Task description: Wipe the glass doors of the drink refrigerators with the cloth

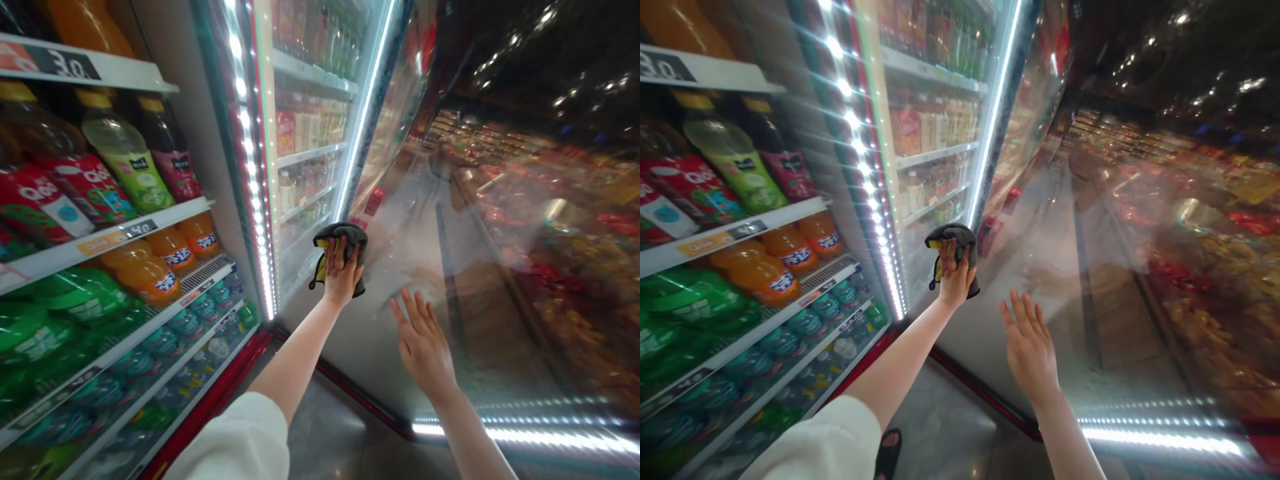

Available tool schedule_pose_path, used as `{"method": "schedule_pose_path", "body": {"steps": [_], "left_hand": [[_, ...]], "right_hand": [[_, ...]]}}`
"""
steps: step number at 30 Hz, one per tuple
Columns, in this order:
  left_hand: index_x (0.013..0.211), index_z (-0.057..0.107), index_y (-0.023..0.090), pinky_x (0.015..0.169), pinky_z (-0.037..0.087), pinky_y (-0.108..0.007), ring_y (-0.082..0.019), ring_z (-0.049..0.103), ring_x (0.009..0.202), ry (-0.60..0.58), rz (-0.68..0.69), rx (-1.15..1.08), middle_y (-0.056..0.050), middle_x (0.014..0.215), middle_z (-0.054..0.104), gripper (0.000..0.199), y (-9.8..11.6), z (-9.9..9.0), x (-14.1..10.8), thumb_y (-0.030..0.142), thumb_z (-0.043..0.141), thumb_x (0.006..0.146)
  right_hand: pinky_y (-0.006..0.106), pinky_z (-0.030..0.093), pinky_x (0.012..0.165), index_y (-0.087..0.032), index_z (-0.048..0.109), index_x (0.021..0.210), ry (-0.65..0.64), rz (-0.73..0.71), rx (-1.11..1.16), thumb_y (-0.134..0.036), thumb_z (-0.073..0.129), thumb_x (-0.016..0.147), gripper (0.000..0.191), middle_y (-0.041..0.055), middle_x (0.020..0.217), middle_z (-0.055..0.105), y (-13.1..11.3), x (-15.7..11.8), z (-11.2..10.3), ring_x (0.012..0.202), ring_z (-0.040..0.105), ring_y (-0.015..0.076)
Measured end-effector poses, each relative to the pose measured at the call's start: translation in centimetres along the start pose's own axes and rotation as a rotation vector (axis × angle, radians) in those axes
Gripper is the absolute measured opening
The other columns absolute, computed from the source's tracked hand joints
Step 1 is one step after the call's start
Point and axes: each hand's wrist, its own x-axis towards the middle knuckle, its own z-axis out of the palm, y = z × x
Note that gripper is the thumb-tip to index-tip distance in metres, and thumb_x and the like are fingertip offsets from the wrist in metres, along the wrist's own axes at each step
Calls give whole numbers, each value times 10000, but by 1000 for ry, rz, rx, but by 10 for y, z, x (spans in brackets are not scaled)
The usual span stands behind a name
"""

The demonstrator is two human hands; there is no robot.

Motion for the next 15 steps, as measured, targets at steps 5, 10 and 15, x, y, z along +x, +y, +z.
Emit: {"method": "schedule_pose_path", "body": {"steps": [5,10,15], "left_hand": [[1616,240,115,1262,218,-590,-329,46,1604,157,-275,-42,-230,1708,156,636,-27,-1,-5,324,398,1037],[1573,385,145,1241,247,-633,-391,76,1591,46,-146,-48,-213,1705,189,602,0,5,-28,317,485,1004],[1483,548,291,1287,180,-580,-347,145,1593,-20,154,-4,-79,1663,368,511,1,-26,35,340,560,974]], "right_hand": [[594,409,1201,-325,118,1648,-12,18,-13,13,437,945,843,74,1653,339,-12,9,8,1545,276,304],[599,393,1209,-326,106,1647,-15,19,2,14,439,941,851,71,1657,330,-24,24,13,1547,266,309],[599,379,1216,-330,135,1647,-3,-20,-4,3,456,934,850,58,1664,316,-28,45,16,1543,285,306]]}}
